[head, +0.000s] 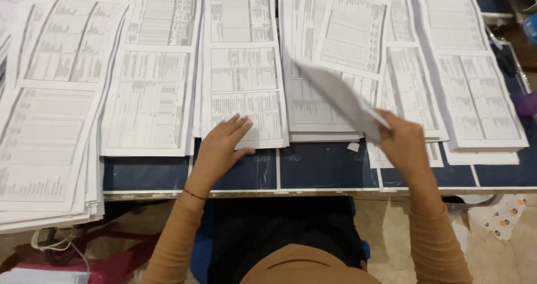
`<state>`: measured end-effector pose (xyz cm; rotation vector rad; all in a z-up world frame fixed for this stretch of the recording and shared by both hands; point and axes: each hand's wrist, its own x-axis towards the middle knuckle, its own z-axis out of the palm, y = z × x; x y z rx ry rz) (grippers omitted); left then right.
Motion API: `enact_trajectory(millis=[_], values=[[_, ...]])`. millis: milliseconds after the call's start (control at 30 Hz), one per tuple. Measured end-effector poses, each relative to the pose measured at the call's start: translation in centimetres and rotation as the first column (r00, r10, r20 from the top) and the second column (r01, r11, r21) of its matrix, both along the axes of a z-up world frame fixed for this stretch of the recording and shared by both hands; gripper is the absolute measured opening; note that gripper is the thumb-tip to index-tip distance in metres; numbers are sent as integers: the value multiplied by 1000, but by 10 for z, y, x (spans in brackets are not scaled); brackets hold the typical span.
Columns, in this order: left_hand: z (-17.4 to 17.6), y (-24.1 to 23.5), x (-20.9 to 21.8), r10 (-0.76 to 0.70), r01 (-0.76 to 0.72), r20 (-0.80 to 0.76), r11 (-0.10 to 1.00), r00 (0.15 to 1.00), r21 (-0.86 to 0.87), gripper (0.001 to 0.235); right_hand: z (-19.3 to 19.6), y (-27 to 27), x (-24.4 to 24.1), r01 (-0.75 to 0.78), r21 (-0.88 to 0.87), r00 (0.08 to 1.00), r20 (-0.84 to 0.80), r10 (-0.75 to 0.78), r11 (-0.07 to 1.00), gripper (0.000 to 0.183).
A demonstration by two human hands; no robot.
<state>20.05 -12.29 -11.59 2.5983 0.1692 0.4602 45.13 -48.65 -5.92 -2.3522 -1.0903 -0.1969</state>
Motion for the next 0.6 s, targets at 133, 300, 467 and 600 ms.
enact_trajectory(millis=[133,300,467,600], values=[[-21,6,-17,-61,94,-145,969,987,227,92,19,8,15,64,45,980,185,-71,997,19],[-1,1,-25,-46,71,-148,983,988,169,76,43,54,-1,76,215,966,226,-125,974,21],[1,0,-24,35,-42,53,991,998,128,33,35,109,-11,-146,215,947,314,73,966,32],[-36,-14,-20,65,-149,251,931,966,332,30,34,160,-73,-218,100,944,273,184,971,40]])
